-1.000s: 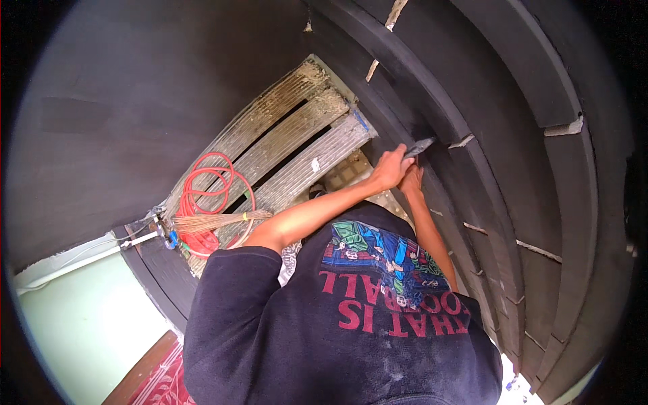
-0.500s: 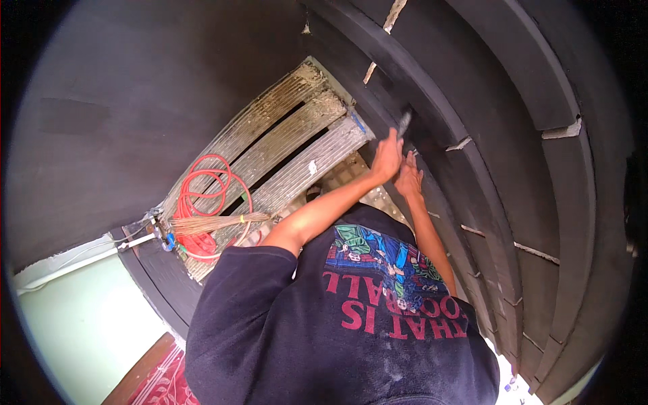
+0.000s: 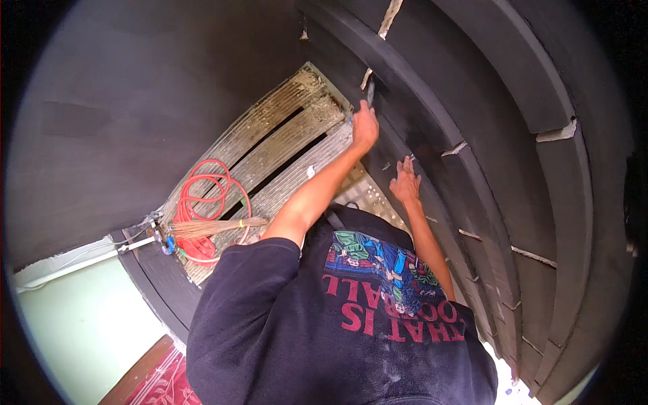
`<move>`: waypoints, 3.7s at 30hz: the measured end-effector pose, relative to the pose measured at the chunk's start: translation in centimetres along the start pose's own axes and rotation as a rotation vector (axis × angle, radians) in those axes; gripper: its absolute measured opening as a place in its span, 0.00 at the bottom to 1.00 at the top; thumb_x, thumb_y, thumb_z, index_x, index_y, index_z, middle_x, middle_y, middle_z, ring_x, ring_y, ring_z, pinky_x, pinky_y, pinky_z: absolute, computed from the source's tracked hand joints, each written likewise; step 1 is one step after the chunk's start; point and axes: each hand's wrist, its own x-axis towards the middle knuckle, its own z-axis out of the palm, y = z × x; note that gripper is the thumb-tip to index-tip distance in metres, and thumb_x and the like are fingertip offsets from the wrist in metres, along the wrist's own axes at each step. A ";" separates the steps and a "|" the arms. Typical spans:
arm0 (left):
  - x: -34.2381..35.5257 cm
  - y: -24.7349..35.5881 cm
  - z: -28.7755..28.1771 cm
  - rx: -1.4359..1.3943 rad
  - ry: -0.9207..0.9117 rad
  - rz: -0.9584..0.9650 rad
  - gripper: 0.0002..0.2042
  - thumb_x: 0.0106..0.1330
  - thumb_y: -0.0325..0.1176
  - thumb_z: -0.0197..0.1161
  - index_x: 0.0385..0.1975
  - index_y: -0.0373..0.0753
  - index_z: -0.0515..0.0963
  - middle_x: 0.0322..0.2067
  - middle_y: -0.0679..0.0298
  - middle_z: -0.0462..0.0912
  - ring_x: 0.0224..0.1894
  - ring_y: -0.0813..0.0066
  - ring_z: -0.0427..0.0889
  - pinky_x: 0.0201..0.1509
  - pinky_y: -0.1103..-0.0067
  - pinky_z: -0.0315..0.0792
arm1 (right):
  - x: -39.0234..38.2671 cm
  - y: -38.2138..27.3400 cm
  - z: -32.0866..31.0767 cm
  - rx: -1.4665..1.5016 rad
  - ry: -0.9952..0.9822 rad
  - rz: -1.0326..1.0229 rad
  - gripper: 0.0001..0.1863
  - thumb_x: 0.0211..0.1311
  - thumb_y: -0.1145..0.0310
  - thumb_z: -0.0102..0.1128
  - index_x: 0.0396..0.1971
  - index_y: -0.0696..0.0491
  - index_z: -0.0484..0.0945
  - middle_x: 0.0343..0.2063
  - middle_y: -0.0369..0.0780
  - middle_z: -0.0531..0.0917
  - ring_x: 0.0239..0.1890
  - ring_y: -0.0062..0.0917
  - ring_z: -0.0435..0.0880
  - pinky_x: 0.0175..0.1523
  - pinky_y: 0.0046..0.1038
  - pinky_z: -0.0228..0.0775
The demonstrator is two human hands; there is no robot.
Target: Painting a slatted wooden ceiling with black paint using a brush.
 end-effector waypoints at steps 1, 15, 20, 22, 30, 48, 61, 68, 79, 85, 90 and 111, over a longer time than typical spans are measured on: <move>-0.9 0.2 0.4 -0.005 -0.024 -0.003 0.08 0.64 0.30 0.48 0.36 0.31 0.62 0.23 0.36 0.73 0.31 0.36 0.73 0.32 0.53 0.65 | 0.1 0.0 0.0 -0.006 -0.009 0.003 0.34 0.49 0.67 0.57 0.60 0.55 0.60 0.66 0.43 0.47 0.68 0.34 0.47 0.63 0.54 0.47; 0.7 1.4 -3.2 0.079 0.036 -0.031 0.10 0.65 0.31 0.46 0.36 0.28 0.63 0.21 0.37 0.74 0.29 0.36 0.75 0.31 0.54 0.67 | 0.2 0.1 -0.2 -0.001 0.010 -0.009 0.33 0.48 0.67 0.56 0.58 0.57 0.61 0.66 0.46 0.47 0.67 0.37 0.48 0.62 0.55 0.47; -1.6 1.9 1.0 0.078 -0.052 0.016 0.08 0.65 0.29 0.44 0.36 0.29 0.62 0.23 0.36 0.74 0.30 0.36 0.74 0.32 0.53 0.68 | 0.5 0.2 -0.3 0.006 -0.039 0.004 0.34 0.48 0.67 0.57 0.59 0.56 0.60 0.66 0.46 0.47 0.68 0.37 0.47 0.63 0.55 0.46; -4.4 1.4 1.6 0.064 -0.084 0.013 0.08 0.65 0.30 0.44 0.37 0.30 0.61 0.23 0.36 0.75 0.30 0.36 0.74 0.33 0.53 0.68 | 0.5 0.2 -0.2 0.020 -0.051 -0.001 0.35 0.48 0.67 0.57 0.59 0.56 0.60 0.66 0.46 0.47 0.68 0.36 0.47 0.63 0.55 0.45; -5.4 -0.2 -1.6 0.130 -0.286 0.028 0.11 0.66 0.32 0.43 0.37 0.29 0.61 0.24 0.36 0.74 0.29 0.36 0.75 0.32 0.53 0.67 | 0.2 0.3 -0.5 -0.021 -0.063 0.019 0.35 0.49 0.66 0.58 0.60 0.55 0.59 0.66 0.44 0.45 0.68 0.34 0.46 0.64 0.54 0.45; -8.0 -1.8 -0.2 0.235 -0.498 0.177 0.11 0.60 0.25 0.46 0.40 0.28 0.59 0.33 0.35 0.74 0.36 0.37 0.75 0.39 0.56 0.70 | 0.1 1.1 0.2 0.004 -0.004 -0.036 0.32 0.46 0.68 0.57 0.56 0.57 0.63 0.66 0.47 0.47 0.67 0.37 0.48 0.63 0.56 0.45; -11.8 0.2 4.5 0.068 -0.382 0.230 0.12 0.60 0.26 0.43 0.39 0.23 0.60 0.28 0.33 0.74 0.32 0.35 0.74 0.33 0.55 0.68 | -1.2 1.8 0.8 0.087 0.130 -0.154 0.33 0.50 0.67 0.55 0.60 0.50 0.61 0.66 0.46 0.47 0.68 0.37 0.46 0.64 0.56 0.37; -12.4 2.2 -0.5 0.190 -0.664 0.359 0.10 0.64 0.32 0.47 0.39 0.31 0.61 0.30 0.41 0.75 0.33 0.38 0.74 0.32 0.55 0.68 | -3.2 2.8 1.8 -0.058 -0.009 -0.133 0.33 0.50 0.71 0.51 0.60 0.53 0.60 0.64 0.48 0.51 0.67 0.39 0.48 0.65 0.55 0.38; -2.6 2.4 -3.6 0.309 -0.540 0.574 0.11 0.63 0.40 0.52 0.35 0.38 0.68 0.25 0.47 0.77 0.31 0.44 0.77 0.32 0.57 0.72 | -3.2 3.4 2.5 -0.065 -0.135 -0.066 0.33 0.48 0.67 0.55 0.58 0.56 0.62 0.63 0.48 0.55 0.66 0.39 0.53 0.65 0.53 0.43; 1.5 -0.3 -7.3 0.315 -0.273 0.352 0.12 0.64 0.39 0.51 0.35 0.35 0.67 0.23 0.42 0.76 0.30 0.42 0.76 0.32 0.56 0.70 | -3.4 3.0 2.5 -0.040 -0.185 -0.053 0.32 0.49 0.67 0.54 0.58 0.56 0.62 0.63 0.48 0.55 0.65 0.40 0.54 0.65 0.52 0.43; 0.0 0.9 -5.1 0.218 -0.116 0.106 0.11 0.65 0.35 0.49 0.35 0.31 0.66 0.21 0.40 0.75 0.27 0.39 0.76 0.30 0.55 0.70 | -3.2 3.3 3.4 -0.030 -0.198 -0.040 0.32 0.49 0.66 0.54 0.58 0.56 0.62 0.63 0.48 0.56 0.65 0.39 0.54 0.65 0.52 0.43; -1.7 0.7 -3.0 0.362 -0.542 0.435 0.11 0.61 0.39 0.54 0.36 0.39 0.70 0.24 0.48 0.78 0.31 0.46 0.78 0.33 0.58 0.71 | -3.1 4.4 4.2 0.130 -0.113 -0.045 0.29 0.47 0.68 0.55 0.54 0.58 0.67 0.56 0.52 0.66 0.56 0.43 0.68 0.62 0.35 0.58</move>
